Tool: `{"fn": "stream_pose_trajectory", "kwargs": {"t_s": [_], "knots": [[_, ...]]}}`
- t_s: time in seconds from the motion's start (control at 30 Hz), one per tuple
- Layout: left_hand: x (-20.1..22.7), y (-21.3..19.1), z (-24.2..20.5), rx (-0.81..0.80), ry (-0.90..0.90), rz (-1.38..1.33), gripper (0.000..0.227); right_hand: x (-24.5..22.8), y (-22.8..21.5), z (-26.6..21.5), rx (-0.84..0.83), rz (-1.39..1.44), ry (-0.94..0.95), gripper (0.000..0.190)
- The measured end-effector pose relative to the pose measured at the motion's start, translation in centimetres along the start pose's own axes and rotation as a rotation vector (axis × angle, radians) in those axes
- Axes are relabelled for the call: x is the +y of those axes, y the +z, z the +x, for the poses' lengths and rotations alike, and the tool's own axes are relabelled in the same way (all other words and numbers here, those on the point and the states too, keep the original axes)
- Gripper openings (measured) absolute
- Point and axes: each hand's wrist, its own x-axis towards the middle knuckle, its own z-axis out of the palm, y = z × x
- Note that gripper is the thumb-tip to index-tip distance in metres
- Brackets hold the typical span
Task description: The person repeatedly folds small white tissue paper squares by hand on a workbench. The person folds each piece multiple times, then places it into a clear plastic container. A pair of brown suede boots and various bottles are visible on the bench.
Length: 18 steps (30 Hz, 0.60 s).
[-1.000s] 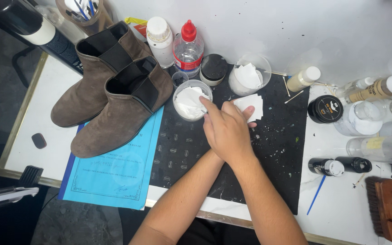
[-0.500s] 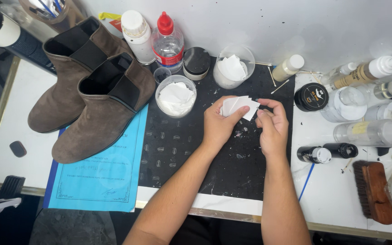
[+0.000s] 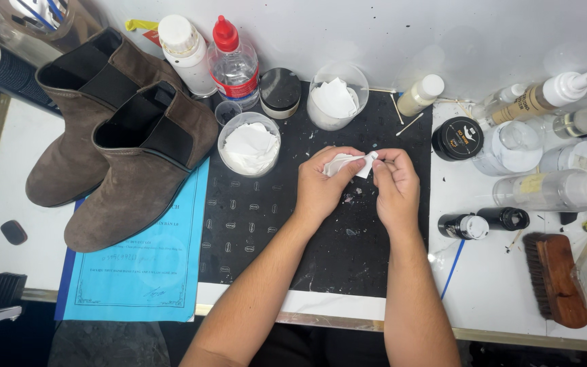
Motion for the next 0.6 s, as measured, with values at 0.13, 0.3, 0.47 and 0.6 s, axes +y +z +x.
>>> {"fn": "stream_pose_trajectory", "kwargs": {"t_s": [0.13,0.3,0.47,0.6], "knots": [[0.7,0.1,-0.4,-0.012,0.058,0.082,0.016,-0.1,0.9,-0.3,0.026,-0.134,-0.023,0.011],[0.9,0.2,-0.7,0.006,0.277,0.199,0.025,0.5,1.1,-0.2,0.046,-0.123,0.052,0.014],[0.0,0.2,-0.9,-0.003,0.271,0.2,0.026,1.2,0.7,0.5,0.054,0.185,0.203,0.013],[-1.7,0.6,-0.3,0.007,0.003,-0.073,0.019,-0.4,1.6,0.6,0.163,0.155,0.099,0.011]]}}
